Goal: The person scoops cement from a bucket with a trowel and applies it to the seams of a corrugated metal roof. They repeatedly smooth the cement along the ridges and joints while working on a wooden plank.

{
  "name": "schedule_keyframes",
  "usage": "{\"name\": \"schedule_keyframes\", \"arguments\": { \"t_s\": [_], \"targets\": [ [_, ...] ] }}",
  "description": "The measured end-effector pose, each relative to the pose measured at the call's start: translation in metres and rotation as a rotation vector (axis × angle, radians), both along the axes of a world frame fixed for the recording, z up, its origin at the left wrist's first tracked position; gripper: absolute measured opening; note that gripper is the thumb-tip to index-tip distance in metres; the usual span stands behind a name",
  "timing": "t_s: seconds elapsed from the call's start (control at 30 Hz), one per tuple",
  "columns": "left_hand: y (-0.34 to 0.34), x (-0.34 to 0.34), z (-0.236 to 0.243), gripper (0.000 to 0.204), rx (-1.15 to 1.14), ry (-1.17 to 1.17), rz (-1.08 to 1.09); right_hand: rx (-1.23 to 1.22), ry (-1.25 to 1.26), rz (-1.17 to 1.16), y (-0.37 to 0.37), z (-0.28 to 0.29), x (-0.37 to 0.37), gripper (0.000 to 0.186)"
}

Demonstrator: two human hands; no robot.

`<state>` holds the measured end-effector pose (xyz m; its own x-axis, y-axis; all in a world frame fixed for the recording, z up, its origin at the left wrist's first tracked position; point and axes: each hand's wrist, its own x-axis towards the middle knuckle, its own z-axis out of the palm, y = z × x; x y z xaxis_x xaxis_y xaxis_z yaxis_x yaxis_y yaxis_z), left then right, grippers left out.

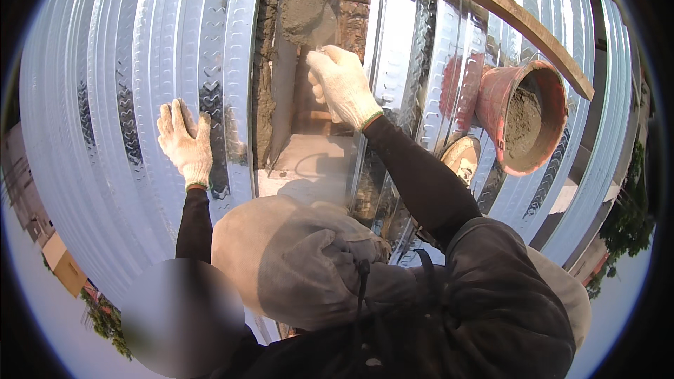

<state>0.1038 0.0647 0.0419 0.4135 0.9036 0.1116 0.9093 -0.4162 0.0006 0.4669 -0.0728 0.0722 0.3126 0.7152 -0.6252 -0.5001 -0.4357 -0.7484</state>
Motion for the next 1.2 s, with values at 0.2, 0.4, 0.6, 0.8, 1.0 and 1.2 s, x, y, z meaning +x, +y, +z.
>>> {"name": "schedule_keyframes", "arguments": {
  "t_s": [0.2, 0.4, 0.6, 0.8, 1.0, 1.2],
  "targets": [
    [0.0, 0.012, 0.005, 0.083, -0.012, -0.029, 0.031, -0.149, -0.575, 0.0, 0.07, -0.041, -0.057, 0.043],
    [-0.005, 0.015, 0.013, 0.081, -0.072, -0.038, 0.071, -0.172, -0.791, 0.161, 0.096, -0.006, -0.081, 0.043],
    [-0.006, 0.019, 0.016, 0.081, -0.095, -0.049, 0.103, 0.007, -1.176, 0.553, 0.113, -0.018, -0.074, 0.037],
    [-0.006, 0.014, 0.014, 0.084, -0.095, -0.067, 0.112, -0.143, -0.883, 0.229, 0.104, 0.01, -0.094, 0.036],
    [-0.006, 0.015, 0.012, 0.084, -0.094, -0.054, 0.104, -0.116, -0.756, 0.231, 0.113, 0.024, -0.092, 0.041],
    [-0.006, 0.015, 0.012, 0.083, -0.094, -0.041, 0.109, -0.123, -0.733, 0.227, 0.107, 0.042, -0.094, 0.037]
  ]
}}
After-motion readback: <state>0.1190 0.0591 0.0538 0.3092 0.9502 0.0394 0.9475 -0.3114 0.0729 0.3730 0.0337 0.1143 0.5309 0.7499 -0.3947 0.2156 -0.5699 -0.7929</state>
